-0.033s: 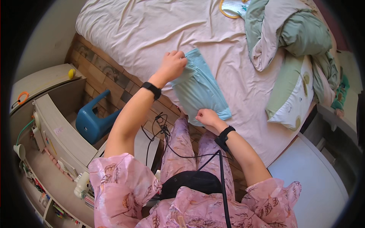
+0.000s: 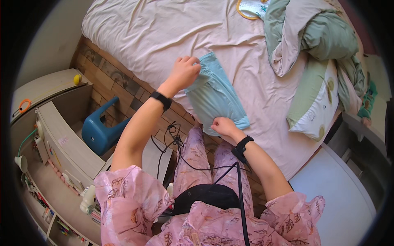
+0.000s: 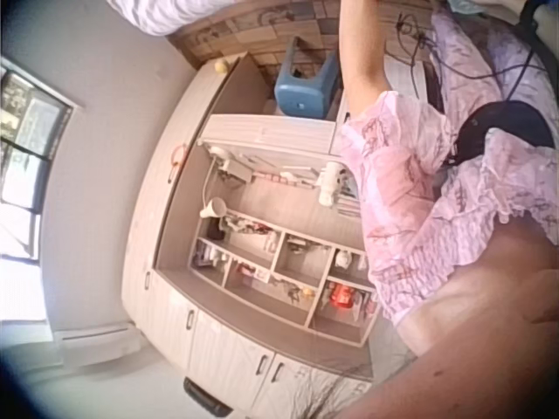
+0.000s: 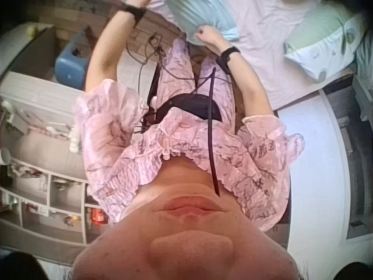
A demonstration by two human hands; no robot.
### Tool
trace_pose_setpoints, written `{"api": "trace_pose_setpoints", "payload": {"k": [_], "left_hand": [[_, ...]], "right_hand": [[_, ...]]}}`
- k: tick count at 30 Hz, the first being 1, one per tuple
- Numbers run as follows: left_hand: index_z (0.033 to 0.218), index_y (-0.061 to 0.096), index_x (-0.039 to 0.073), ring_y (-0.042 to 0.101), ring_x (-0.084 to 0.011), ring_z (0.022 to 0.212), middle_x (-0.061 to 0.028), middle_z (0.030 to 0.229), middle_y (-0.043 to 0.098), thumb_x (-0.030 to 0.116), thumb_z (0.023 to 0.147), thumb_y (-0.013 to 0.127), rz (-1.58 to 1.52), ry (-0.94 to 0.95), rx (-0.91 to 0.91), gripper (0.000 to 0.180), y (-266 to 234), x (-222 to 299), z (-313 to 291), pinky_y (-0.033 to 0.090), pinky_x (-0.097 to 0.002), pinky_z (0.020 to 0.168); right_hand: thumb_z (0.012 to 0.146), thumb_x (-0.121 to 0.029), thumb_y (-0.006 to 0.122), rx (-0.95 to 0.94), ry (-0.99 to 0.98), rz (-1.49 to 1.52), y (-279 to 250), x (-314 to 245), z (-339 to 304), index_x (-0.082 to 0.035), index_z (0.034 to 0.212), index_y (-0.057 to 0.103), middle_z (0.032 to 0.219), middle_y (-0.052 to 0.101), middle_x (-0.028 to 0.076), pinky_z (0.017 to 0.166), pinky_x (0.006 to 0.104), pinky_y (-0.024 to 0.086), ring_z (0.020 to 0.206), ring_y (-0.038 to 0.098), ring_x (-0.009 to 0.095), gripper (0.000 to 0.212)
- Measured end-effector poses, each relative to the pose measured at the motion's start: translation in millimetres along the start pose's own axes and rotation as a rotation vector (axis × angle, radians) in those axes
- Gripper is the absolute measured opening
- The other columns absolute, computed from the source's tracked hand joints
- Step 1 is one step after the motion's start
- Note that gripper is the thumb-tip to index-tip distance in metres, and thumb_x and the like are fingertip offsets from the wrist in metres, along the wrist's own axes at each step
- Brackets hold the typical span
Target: Folding various pieces of baby clothing and towels on a bed and a chair.
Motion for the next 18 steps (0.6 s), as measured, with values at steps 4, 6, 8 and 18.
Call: {"api": "trace_pose_setpoints", "payload": {"k": [4,6,8,18], "left_hand": [[0.072,0.053,0.009,0.053,-0.0191,0.079,-0.0001,0.082,0.057,0.007,0.067,0.057,-0.066,0.120,0.092,0.006,-31.2,24.9,-28.7,0.039,-0.0337,0.071],[0.074,0.049,0.008,0.056,-0.0218,0.072,-0.0008,0.073,0.055,0.006,0.069,0.055,-0.080,0.116,-0.040,0.008,-25.6,26.4,-38.6,0.043,-0.0339,0.060],[0.076,0.048,0.007,0.056,-0.0251,0.070,-0.0041,0.076,0.057,0.005,0.070,0.055,-0.142,0.033,-0.104,0.009,-18.0,22.1,-53.6,0.044,-0.0363,0.058],[0.083,0.045,0.007,0.056,-0.0319,0.065,-0.0108,0.071,0.054,0.006,0.073,0.056,-0.242,0.076,-0.183,0.014,-16.8,23.7,-57.8,0.044,-0.0416,0.054]], "right_hand": [[0.073,-0.032,0.061,0.016,0.013,-0.015,-3.3,3.2,-0.9,-0.008,0.080,0.063,0.080,0.064,0.012,0.069,0.0380,0.047,0.077,0.061,0.029,0.025],[0.073,-0.033,0.061,-0.025,0.049,-0.028,-4.3,3.3,-1.2,-0.008,0.080,0.064,0.080,0.064,0.013,0.069,0.0382,0.047,0.077,0.061,0.029,0.026],[0.073,-0.033,0.061,-0.025,0.045,-0.039,-5.1,-0.4,-0.1,-0.008,0.080,0.064,0.080,0.064,0.012,0.069,0.0382,0.047,0.078,0.061,0.029,0.026],[0.073,-0.035,0.061,-0.020,0.036,-0.031,-4.0,2.1,0.1,-0.009,0.079,0.064,0.080,0.064,0.012,0.069,0.0384,0.047,0.078,0.061,0.029,0.027]]}}
Point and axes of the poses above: each hand's wrist, its own z-axis towards the middle knuckle, its own y-axis out of the palm, x = y × z, the point moved 8 cm from there along z, towards the middle knuckle
